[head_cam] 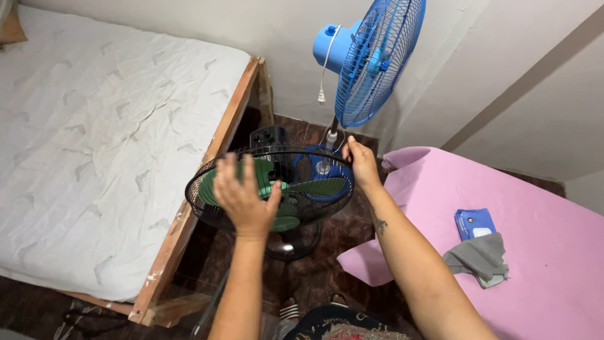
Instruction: The person disassembles a green standing fan by removing the front grille, unscrewing the blade hub, and detaching the blades and motor housing. They place the parts on a nearby table and then wipe the motor housing with a wipe.
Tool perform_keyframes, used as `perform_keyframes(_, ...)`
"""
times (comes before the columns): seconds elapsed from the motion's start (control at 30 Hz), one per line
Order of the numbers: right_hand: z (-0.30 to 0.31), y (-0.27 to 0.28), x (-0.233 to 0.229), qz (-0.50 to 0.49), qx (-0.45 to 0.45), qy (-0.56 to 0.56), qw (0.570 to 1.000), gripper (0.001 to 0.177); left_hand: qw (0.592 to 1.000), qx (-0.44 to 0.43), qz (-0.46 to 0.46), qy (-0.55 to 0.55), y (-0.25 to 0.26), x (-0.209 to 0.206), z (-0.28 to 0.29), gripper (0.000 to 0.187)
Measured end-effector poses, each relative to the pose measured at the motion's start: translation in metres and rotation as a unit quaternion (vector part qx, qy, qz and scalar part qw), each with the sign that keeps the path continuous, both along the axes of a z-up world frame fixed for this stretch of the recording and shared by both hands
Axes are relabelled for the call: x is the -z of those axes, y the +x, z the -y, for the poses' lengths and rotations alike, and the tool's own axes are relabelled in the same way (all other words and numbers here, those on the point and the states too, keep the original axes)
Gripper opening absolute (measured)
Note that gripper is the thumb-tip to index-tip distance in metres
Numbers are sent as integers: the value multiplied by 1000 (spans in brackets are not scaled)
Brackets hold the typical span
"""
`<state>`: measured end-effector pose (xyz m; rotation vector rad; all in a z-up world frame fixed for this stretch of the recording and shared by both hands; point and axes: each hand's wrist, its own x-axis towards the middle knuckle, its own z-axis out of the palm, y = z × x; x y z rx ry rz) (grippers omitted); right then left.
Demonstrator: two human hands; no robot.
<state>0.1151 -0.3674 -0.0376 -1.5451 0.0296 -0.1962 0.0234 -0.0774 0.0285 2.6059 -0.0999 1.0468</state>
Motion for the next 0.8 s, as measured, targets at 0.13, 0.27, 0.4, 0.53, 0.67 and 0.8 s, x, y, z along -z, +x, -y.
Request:
perform_keyframes(0.13, -5, -1, 1, 1, 8, -53, 999, 54, 998, 54, -34, 2, -12, -3, 30, 58)
perform_keyframes(0.27, -14, 2, -3, 19, 2, -78, 997, 53, 993, 110, 8, 49, -11, -20, 52, 63)
perform_keyframes(0.4, -29, 1, -6, 16, -53, -51, 997, 55, 986, 136, -45, 88, -11, -27, 99, 66)
perform_keyframes(0.53, -27, -1, -11, -31, -67, 33, 997, 59, 985, 93, -18, 147, -2, -26, 111, 61)
perform_keyframes(0.67, -19, -2, -11, -32, -104, 52, 993, 69, 985, 90, 19, 148, -1, -20, 109, 54)
perform_keyframes(0.8, -22, -4, -9, -15, -104, 33, 994, 66, 986, 80, 40, 138, -2, -18, 110, 49)
